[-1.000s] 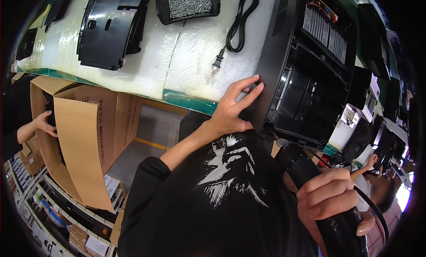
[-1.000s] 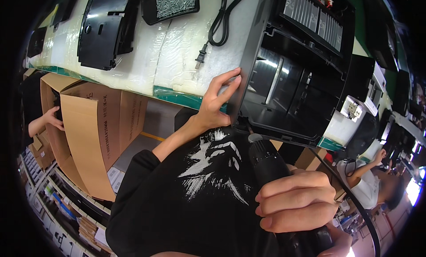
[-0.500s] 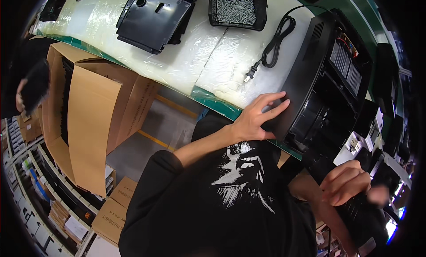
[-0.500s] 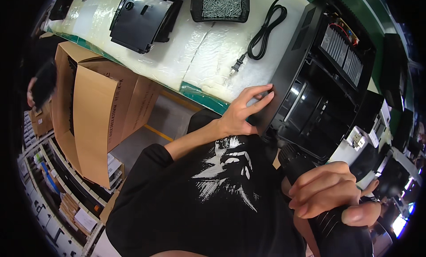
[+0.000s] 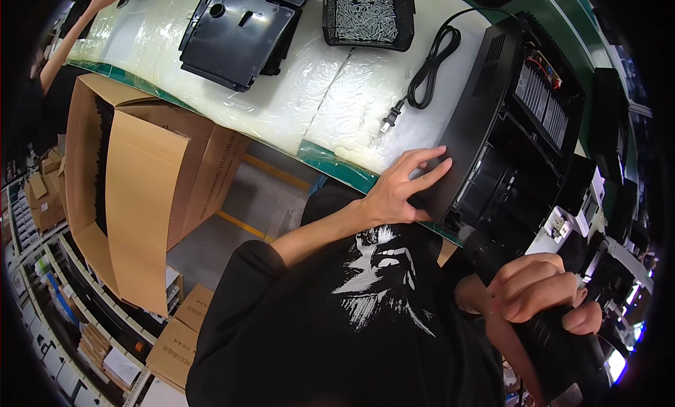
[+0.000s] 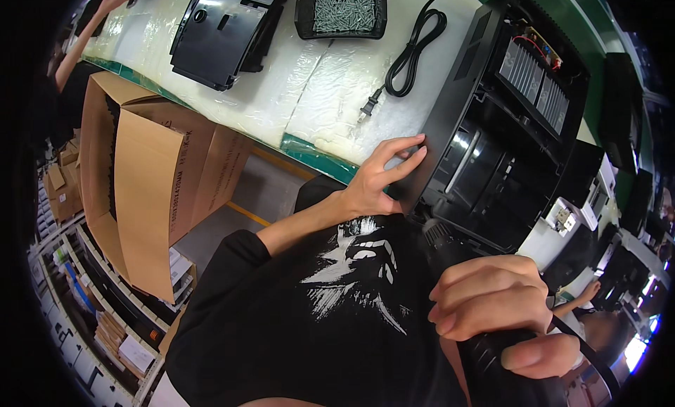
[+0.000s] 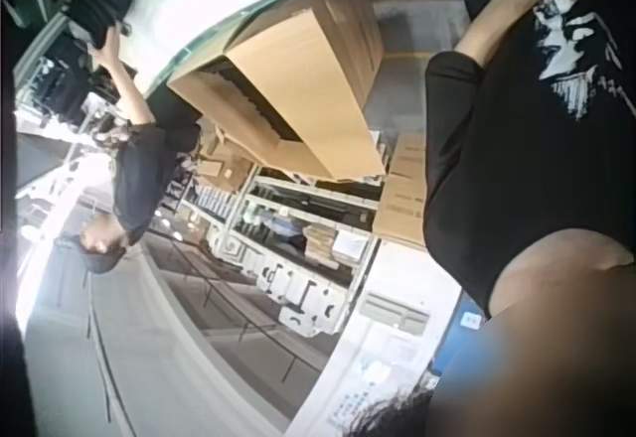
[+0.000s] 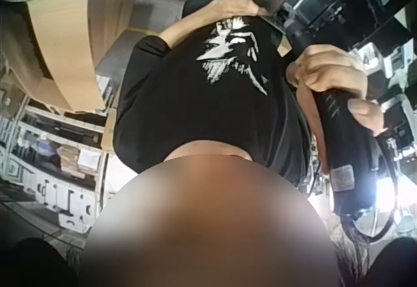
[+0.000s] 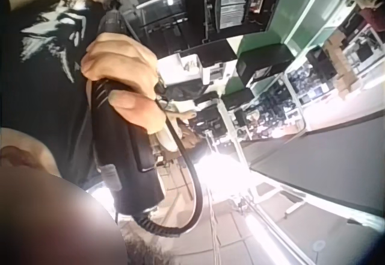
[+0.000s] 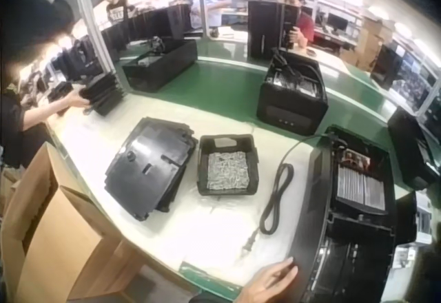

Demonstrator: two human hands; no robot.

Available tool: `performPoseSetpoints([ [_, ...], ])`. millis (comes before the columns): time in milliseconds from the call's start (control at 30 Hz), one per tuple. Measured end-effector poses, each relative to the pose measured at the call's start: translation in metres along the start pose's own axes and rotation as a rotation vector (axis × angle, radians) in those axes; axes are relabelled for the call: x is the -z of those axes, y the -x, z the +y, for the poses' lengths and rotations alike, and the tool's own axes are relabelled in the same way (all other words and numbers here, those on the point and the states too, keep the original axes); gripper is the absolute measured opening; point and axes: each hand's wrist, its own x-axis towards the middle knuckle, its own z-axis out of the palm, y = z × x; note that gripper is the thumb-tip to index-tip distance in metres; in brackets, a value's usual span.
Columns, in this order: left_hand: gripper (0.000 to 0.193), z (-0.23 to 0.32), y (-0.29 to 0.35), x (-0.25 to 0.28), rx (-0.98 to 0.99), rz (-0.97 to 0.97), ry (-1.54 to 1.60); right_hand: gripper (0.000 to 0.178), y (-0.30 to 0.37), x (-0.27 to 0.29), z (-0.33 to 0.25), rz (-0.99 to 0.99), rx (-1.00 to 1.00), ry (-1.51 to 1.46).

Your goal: Assembling an electronic device by connecting wires, fitting plastic casing components, and using an electric screwdriver.

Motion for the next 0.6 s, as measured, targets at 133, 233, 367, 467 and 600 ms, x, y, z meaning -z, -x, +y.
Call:
performPoseSetpoints([
  [133, 0.095, -0.001, 0.001, 0.001, -0.006, 0.005, -0.011, 0.041, -0.002, -0.002, 0.003, 0.014, -0.008, -0.026],
  [233, 0.095, 0.001, 0.000, 0.002, -0.004, -0.001, -0.004, 0.040, -0.005, -0.003, 0.003, 0.015, -0.008, -0.013],
  [367, 0.096, 0.000, 0.001, 0.002, -0.009, 0.003, -0.010, 0.039, -0.010, -0.004, 0.002, 0.018, -0.006, 0.006],
  [467, 0.096, 0.000, 0.001, 0.002, -0.009, -0.001, -0.013, 0.038, -0.013, -0.006, -0.001, 0.027, 0.002, 0.028],
  [600, 0.098, -0.001, 0.002, 0.003, 0.021, -0.045, -0.016, 0.037, -0.012, -0.007, -0.009, 0.057, 0.020, 0.069],
])
